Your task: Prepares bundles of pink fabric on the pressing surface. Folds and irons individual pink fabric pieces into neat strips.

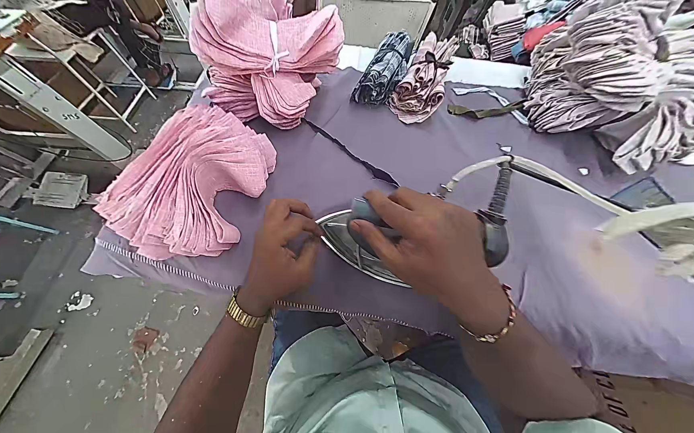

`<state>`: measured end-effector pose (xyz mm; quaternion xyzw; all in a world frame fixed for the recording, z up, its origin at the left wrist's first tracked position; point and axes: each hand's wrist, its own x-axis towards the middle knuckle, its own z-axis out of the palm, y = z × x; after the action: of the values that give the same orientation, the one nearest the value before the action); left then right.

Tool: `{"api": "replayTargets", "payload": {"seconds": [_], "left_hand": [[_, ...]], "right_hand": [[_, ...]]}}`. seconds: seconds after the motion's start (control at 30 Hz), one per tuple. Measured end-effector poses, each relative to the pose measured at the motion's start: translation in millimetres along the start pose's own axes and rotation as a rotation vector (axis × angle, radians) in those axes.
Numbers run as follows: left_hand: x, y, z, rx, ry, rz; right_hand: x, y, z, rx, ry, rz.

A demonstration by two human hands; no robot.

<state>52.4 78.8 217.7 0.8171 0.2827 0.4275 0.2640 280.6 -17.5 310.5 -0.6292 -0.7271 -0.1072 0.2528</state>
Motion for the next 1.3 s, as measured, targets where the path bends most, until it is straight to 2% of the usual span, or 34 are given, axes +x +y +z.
{"api": "replayTargets", "payload": {"seconds": [0.1,0.3,0.5,0.57,0.63,0.73,0.83,0.93,1.0,1.1,1.2,1.3], "left_hand": [[4,-3,-3,-0.021,0.064,-0.073],[9,1,7,0.448,-0.179,-0.154],[7,2,12,0.34,-0.207,-0.02],[7,2,15,0.305,-0.226,0.052],[6,1,16,0.307,-0.232,0.09],[7,1,16,0.318,-0.228,0.103],[7,0,17,0.321,-0.234,0.095],[8,2,19,0.328,-0.239,0.098],[8,3,20,0.331,-0.236,0.099],[7,4,19,0.325,-0.239,0.094],[7,1,19,0.289,-0.231,0.103],[7,-1,19,0.272,-0.218,0.109]], "right_hand": [[3,-4,-2,0.041,-0.059,-0.043],[-45,25,-51,0.025,-0.165,0.042],[-115,91,-110,-0.003,-0.166,0.155],[-127,125,-128,0.031,-0.127,0.206],[-132,159,-138,-0.025,0.008,0.288],[-137,187,-144,-0.069,0.15,0.442],[-143,181,-140,-0.046,0.234,0.431],[-146,156,-132,0.091,0.299,0.291],[-145,132,-121,0.147,0.226,0.212],[-133,96,-103,-0.02,0.037,0.117],[-117,103,-98,-0.097,0.02,0.092],[-107,141,-107,-0.069,0.062,0.131]]}}
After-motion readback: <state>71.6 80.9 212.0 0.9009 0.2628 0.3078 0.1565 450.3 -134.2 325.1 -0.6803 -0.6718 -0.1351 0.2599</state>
